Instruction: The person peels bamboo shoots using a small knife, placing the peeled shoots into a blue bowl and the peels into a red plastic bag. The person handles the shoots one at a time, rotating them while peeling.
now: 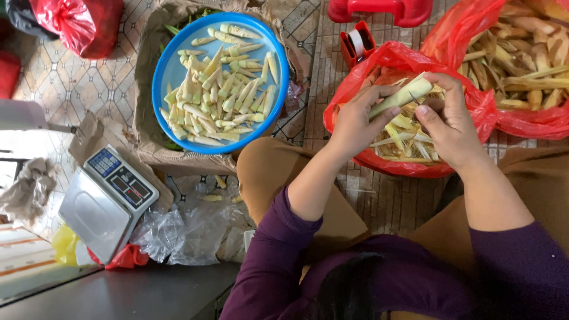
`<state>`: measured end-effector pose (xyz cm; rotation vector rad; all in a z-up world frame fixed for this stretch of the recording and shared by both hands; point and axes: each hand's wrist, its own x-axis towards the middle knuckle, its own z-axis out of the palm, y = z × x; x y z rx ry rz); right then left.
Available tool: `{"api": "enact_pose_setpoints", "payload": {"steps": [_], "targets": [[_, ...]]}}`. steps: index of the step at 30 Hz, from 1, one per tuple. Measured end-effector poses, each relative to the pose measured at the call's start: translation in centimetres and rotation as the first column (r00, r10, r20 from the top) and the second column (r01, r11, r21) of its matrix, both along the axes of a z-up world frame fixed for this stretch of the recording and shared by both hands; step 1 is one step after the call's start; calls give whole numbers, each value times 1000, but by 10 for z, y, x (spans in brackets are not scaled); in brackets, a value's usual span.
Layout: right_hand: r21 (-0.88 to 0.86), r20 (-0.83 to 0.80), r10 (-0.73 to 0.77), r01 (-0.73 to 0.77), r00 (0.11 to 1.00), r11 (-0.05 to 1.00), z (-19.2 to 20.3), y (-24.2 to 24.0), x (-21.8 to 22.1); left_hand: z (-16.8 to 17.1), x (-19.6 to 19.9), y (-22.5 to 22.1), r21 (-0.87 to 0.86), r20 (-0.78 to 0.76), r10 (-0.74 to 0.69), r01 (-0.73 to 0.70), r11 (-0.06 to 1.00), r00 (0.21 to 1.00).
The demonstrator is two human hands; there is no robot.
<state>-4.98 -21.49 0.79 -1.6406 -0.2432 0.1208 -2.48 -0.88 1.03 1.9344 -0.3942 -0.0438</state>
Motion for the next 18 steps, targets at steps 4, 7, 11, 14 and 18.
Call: {"api": "enact_pose_setpoints", "payload": {"steps": [4,7,11,14,18], "targets": [[26,-3,-24,24,1000,999,3,0,2,-1,0,-6,71,179,64,-78,994,982],[77,20,-21,20,1000,997,3,1,5,2,3,-8,84,290,65,-92,992,955],[87,59,3,-9,998,996,5,-1,6,21,1,-7,48,105,39,-45,998,994],[44,42,5,-7,999,999,3,-1,9,-4,10,-7,-50,59,18,-15,999,998],[27,-2,-30,30,1000,999,15,2,7,7,6,-3,54,119,34,-41,998,992]]}}
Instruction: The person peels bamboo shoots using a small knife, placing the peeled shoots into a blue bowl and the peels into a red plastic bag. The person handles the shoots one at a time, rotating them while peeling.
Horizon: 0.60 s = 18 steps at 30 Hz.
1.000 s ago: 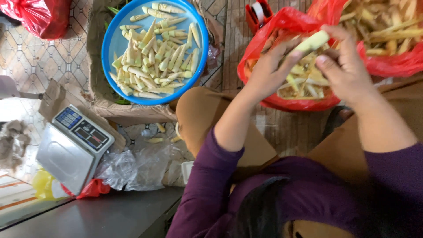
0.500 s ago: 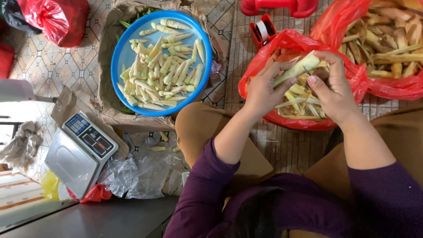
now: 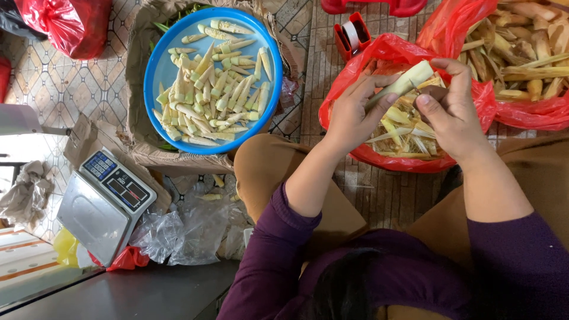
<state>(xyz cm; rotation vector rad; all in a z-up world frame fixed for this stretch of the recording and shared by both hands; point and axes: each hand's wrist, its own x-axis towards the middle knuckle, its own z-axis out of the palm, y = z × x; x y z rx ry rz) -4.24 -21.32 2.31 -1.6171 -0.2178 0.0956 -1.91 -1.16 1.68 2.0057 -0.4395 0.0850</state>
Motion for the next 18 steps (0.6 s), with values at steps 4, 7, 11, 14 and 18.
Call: {"api": "enact_pose_setpoints", "payload": {"steps": [4,7,11,14,18], "targets": [[59,56,74,-77,996,995,-5,-4,1,-7,3,1,2,244,18,-19,1000,970],[71,62,85,-90,994,993,-4,-4,1,-7,3,2,-15,303,-2,7,1000,953],[92,61,94,-99,994,991,-5,-6,0,-5,2,4,10,359,-37,36,999,933],[109,30,78,-81,996,991,-10,-8,-1,-10,2,2,7,364,-30,29,1000,931],[148,23,51,-54,998,988,-9,-4,-3,-14,1,0,46,396,-23,5,999,918]]}}
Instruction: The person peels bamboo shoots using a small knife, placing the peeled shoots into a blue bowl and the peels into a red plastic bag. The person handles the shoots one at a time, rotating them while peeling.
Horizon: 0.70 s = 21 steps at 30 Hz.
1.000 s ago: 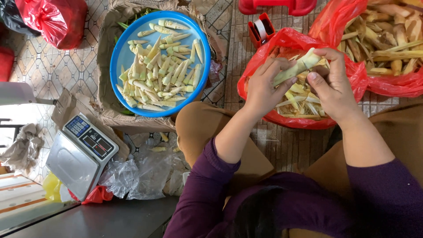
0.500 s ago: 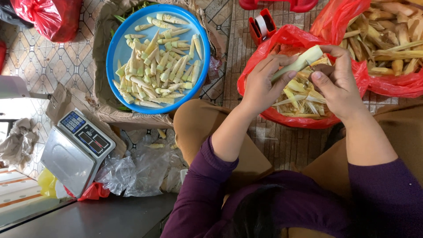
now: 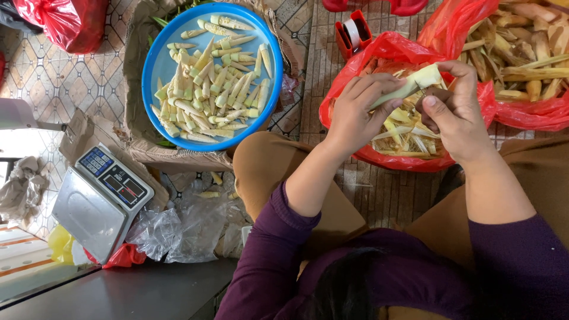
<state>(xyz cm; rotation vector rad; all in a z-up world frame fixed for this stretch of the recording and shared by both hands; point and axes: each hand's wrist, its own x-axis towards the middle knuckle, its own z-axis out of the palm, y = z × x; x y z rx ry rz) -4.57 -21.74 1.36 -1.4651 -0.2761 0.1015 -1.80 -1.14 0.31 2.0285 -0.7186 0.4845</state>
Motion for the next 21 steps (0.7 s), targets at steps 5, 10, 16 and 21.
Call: {"api": "enact_pose_setpoints", "payload": {"steps": [5,10,16,21], "targets": [[-4,-42,7,-7,999,1000,1,0,1,2,0,-1,31,78,21,-23,999,997],[-75,-111,-24,15,994,997,5,-1,4,-4,1,-7,-35,-84,-13,10,999,996],[-245,-200,-196,145,960,959,12,13,1,-46,14,-23,-198,-526,-113,8,980,843],[-221,-222,-231,182,947,958,22,15,-4,-37,25,-25,-109,-623,-32,-46,993,782]]}}
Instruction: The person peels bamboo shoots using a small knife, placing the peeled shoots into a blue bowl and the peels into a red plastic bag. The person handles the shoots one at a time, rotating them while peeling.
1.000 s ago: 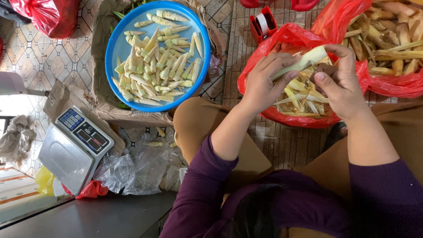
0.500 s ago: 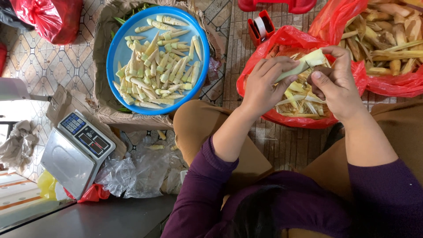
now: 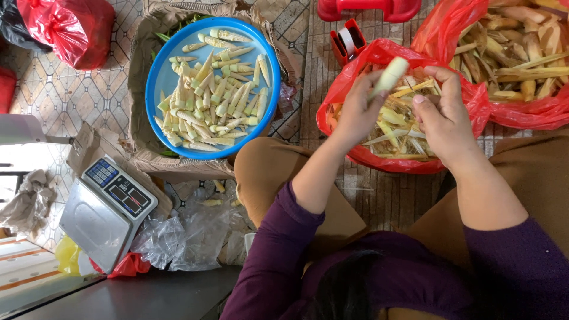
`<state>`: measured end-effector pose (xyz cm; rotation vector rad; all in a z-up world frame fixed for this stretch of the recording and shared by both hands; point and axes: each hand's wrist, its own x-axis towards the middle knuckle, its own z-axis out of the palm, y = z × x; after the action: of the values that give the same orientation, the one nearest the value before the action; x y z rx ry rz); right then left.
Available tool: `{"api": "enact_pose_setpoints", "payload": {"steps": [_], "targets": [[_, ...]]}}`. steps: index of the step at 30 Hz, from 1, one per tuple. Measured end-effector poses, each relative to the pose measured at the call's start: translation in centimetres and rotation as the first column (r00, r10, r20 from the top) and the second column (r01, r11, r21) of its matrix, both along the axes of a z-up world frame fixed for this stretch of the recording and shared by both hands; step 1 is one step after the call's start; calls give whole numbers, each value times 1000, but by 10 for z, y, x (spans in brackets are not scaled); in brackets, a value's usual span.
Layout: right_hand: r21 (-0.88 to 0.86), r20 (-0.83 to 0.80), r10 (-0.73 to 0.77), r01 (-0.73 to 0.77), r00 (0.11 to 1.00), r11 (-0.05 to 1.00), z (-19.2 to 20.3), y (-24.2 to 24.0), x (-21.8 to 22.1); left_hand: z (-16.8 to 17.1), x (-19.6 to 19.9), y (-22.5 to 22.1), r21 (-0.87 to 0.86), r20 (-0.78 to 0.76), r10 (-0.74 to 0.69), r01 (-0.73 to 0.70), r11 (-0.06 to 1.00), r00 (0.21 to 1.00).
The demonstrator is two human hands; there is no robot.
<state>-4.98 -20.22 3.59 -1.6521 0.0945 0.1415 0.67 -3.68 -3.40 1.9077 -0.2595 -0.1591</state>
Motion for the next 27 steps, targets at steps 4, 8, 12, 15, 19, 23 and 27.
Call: {"api": "enact_pose_setpoints", "payload": {"steps": [4,8,12,15,19,23,27], "targets": [[64,-307,32,-13,951,998,25,1,0,1,0,0,-397,-250,9,-111,911,968],[166,-332,117,-65,936,984,18,8,1,9,-4,-6,-547,-400,-27,-215,809,916],[211,-314,137,-72,940,975,12,11,6,2,-7,-10,-679,-350,-16,-241,693,937],[265,-326,158,-70,932,962,15,12,4,9,-10,-6,-616,-340,8,-229,753,940],[361,-313,205,-83,927,929,19,10,6,3,-6,-3,-613,-263,9,-174,771,965],[338,-308,186,-75,933,938,17,11,6,-6,-6,-3,-645,-216,10,-150,749,976],[345,-302,196,-85,933,935,16,10,8,-14,-2,-4,-664,-192,7,-135,736,981]]}}
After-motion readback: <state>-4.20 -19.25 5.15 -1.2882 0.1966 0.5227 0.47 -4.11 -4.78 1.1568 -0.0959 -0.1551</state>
